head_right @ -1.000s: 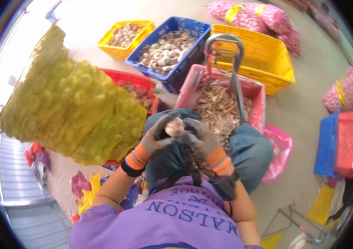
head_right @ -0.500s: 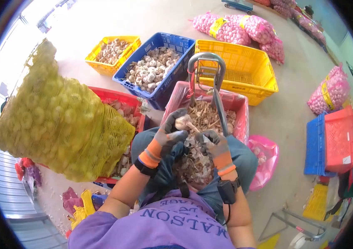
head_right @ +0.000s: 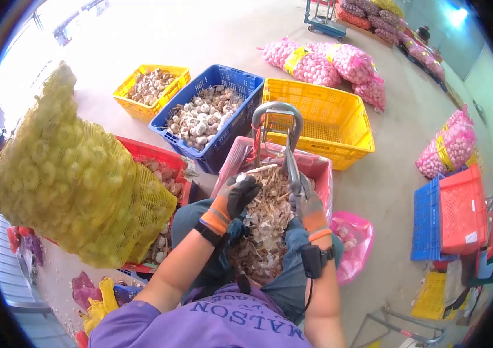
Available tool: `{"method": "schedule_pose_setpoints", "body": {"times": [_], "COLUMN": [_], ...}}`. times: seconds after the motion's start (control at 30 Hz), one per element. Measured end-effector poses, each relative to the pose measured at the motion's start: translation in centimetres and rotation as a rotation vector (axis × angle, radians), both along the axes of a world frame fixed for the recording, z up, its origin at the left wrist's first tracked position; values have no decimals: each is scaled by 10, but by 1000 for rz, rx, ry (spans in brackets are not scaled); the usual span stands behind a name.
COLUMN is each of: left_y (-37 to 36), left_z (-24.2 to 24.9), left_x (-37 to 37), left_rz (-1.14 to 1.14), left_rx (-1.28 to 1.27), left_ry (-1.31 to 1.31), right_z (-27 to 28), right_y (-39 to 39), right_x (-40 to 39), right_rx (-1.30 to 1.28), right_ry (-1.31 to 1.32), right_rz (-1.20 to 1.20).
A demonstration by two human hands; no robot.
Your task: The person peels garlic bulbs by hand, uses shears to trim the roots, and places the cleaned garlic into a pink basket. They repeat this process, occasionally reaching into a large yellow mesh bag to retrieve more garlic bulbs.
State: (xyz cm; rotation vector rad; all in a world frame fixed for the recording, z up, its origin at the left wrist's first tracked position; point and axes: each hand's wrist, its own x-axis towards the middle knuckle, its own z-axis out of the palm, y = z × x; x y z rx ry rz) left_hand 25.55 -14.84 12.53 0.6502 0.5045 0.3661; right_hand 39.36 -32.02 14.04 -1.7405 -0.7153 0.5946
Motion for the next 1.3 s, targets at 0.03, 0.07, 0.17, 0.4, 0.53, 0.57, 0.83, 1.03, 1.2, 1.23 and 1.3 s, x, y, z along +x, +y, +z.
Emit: {"method": "schedule_pose_setpoints", "body": {"times": [0.03,0.07,0.17,0.4,0.53,0.57,0.83,1.03,1.2,1.23,1.3], "left_y": [0,-1,-1,2,7,9,11,19,22,21,19], "left_z": [-2,-3,3,21,22,18,16,33,30,31,34], "left_x": [4,8,19,47,49,48,46,54,56,56,56], "left_rz": [26,51,37,-7,-14,-72,-354,-363,-441,-443,-423], "left_rx": [-53,-105,-159,-156,-67,-71,-309,-342,-364,-366,-303], "left_ry": [2,2,-9,-22,42,-27,26,-111,-123,-120,-167], "right_z": [19,34,60,-14,6,12,53,23,17,12,-1], "right_y": [-2,-4,-2,-4,0,0,1,0,0,0,2], "right_x": [-6,-10,-14,6,-11,-14,-14,-12,-16,-15,-12], "right_rx": [-6,-10,-62,30,31,-29,-254,-159,-193,-239,-289], "right_ry": [106,210,323,-213,-158,-215,-309,-400,-352,-303,-254], "right_rz": [2,2,-21,-1,-27,-61,-54,-46,-87,-95,-108]}}
